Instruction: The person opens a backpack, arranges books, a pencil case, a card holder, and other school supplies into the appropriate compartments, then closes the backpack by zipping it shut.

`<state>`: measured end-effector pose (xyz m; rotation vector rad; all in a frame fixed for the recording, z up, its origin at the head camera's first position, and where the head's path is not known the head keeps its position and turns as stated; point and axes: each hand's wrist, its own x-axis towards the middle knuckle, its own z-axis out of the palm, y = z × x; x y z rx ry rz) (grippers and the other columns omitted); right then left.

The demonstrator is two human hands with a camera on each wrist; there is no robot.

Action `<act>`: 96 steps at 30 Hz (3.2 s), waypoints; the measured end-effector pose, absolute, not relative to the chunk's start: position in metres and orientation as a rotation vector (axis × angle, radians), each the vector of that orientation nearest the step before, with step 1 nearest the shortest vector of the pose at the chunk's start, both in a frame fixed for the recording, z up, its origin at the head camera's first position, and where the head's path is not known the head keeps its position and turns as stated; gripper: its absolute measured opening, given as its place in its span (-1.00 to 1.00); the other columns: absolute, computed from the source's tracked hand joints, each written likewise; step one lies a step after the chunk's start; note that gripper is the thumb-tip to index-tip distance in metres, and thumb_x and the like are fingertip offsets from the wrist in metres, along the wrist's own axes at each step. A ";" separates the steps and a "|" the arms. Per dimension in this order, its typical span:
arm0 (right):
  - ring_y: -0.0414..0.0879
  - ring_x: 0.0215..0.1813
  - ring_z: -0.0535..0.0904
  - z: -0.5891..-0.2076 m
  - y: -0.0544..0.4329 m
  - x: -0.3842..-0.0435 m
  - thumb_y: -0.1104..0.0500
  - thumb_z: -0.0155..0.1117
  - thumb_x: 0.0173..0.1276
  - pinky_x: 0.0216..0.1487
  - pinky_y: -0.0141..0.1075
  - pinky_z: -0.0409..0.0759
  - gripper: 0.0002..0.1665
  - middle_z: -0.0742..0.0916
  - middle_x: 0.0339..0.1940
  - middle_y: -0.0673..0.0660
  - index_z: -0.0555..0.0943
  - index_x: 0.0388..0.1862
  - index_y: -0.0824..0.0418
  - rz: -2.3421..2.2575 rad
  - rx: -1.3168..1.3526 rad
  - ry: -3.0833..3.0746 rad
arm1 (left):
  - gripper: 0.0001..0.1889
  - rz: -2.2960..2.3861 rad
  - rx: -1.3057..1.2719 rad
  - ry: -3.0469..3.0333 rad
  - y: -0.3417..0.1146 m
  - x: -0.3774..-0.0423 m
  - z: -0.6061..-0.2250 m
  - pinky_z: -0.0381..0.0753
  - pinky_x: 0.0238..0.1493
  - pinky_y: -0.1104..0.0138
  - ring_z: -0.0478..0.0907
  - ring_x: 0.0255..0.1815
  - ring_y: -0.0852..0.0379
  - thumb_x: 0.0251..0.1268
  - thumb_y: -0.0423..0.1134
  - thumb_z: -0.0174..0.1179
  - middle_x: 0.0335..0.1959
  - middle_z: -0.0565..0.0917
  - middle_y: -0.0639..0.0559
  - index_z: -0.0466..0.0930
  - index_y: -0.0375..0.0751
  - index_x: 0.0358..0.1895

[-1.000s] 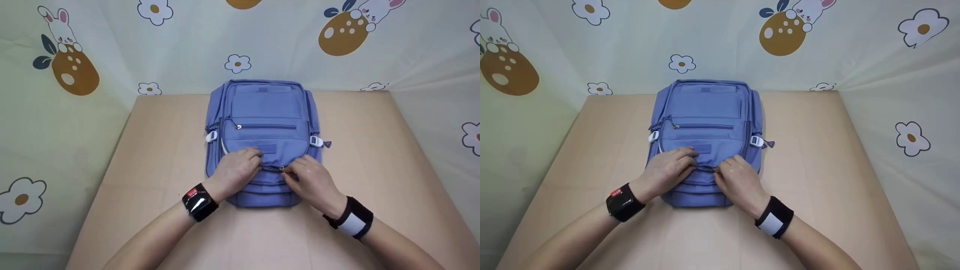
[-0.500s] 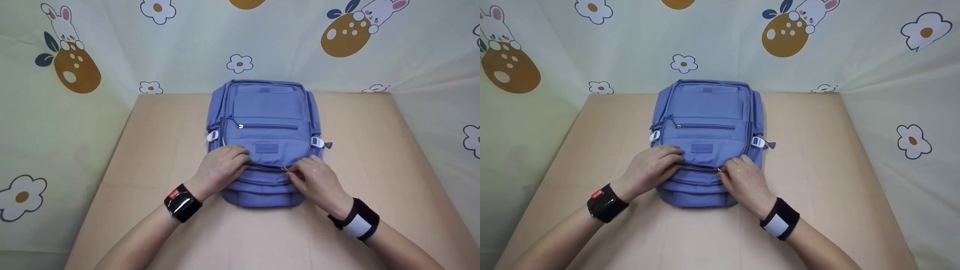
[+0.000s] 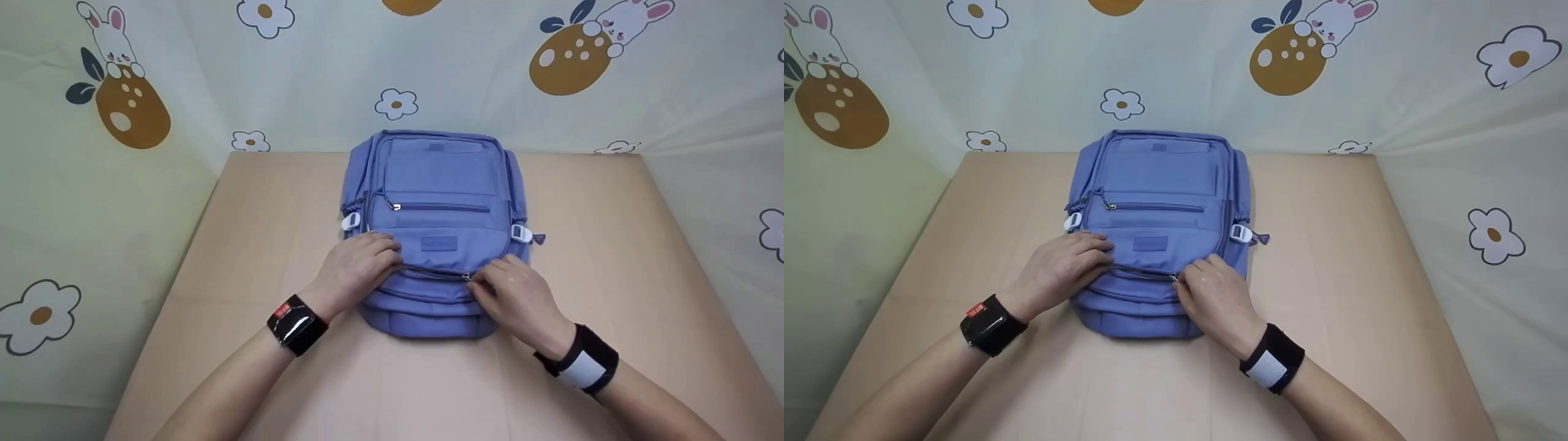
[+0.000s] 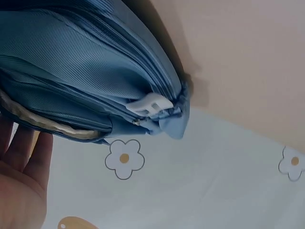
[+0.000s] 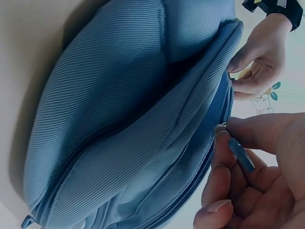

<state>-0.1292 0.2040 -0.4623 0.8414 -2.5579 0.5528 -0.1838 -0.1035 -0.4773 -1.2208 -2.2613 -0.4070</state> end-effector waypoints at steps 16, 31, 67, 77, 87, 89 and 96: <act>-0.06 -0.36 0.54 -0.457 0.152 -0.136 0.22 0.48 0.31 -0.33 -0.22 0.50 -0.91 0.71 -0.45 -0.02 0.70 -0.36 0.14 0.483 1.006 -2.521 | -0.92 -0.512 -1.171 -2.283 -0.104 -0.181 -0.479 0.55 0.27 0.18 0.64 0.16 -0.02 0.29 -0.30 0.40 -0.02 0.75 0.00 0.73 -0.11 -0.19; -0.06 -0.37 0.50 -0.461 0.141 -0.144 0.09 0.44 0.38 -0.34 -0.21 0.45 -0.83 0.69 -0.44 0.00 0.68 -0.34 0.15 0.434 1.039 -2.502 | -0.89 -0.557 -1.146 -2.355 -0.102 -0.182 -0.483 0.46 0.35 0.22 0.59 0.23 0.01 0.32 -0.28 0.38 0.05 0.73 0.02 0.72 -0.12 -0.13; 0.01 -0.27 0.54 -0.480 0.213 -0.165 0.28 0.49 0.25 -0.26 -0.12 0.51 -0.87 0.67 -0.32 0.04 0.67 -0.29 0.19 0.477 1.116 -2.267 | -0.65 -0.374 -1.009 -2.280 -0.081 -0.156 -0.479 0.45 -0.38 0.20 0.45 -0.38 0.05 0.29 0.11 0.37 -0.40 0.57 0.08 0.65 -0.10 -0.43; 0.02 -0.25 0.55 -0.481 0.206 -0.164 0.26 0.51 0.22 -0.20 -0.07 0.52 -0.85 0.68 -0.30 0.04 0.68 -0.27 0.19 0.538 1.102 -2.245 | -0.80 -0.451 -0.902 -2.443 -0.062 -0.144 -0.482 0.50 -0.44 0.28 0.52 -0.43 0.13 0.31 -0.04 0.39 -0.46 0.63 0.16 0.69 -0.05 -0.37; 0.03 -0.22 0.58 -0.480 0.207 -0.163 0.24 0.48 0.27 -0.16 -0.06 0.54 -0.88 0.69 -0.29 0.05 0.68 -0.27 0.19 0.517 1.090 -2.278 | -0.91 -0.738 -0.812 -2.608 -0.071 -0.142 -0.474 0.65 -0.28 0.27 0.64 -0.32 0.15 0.34 -0.26 0.35 -0.31 0.73 0.11 0.73 -0.11 -0.15; 0.04 -0.21 0.58 -0.479 0.207 -0.163 0.23 0.47 0.28 -0.15 -0.05 0.54 -0.88 0.70 -0.29 0.06 0.68 -0.27 0.19 0.519 1.086 -2.296 | -0.91 -0.764 -0.787 -2.625 -0.071 -0.143 -0.474 0.62 -0.30 0.29 0.60 -0.34 0.17 0.36 -0.24 0.33 -0.32 0.69 0.13 0.72 -0.10 -0.14; 0.02 -0.20 0.58 -0.479 0.206 -0.162 0.23 0.47 0.29 -0.14 -0.07 0.55 -0.88 0.69 -0.29 0.05 0.68 -0.26 0.19 0.504 1.080 -2.306 | -0.88 -0.819 -0.761 -2.648 -0.070 -0.144 -0.476 0.61 -0.28 0.31 0.58 -0.32 0.19 0.47 -0.13 0.26 -0.31 0.66 0.15 0.68 -0.07 -0.16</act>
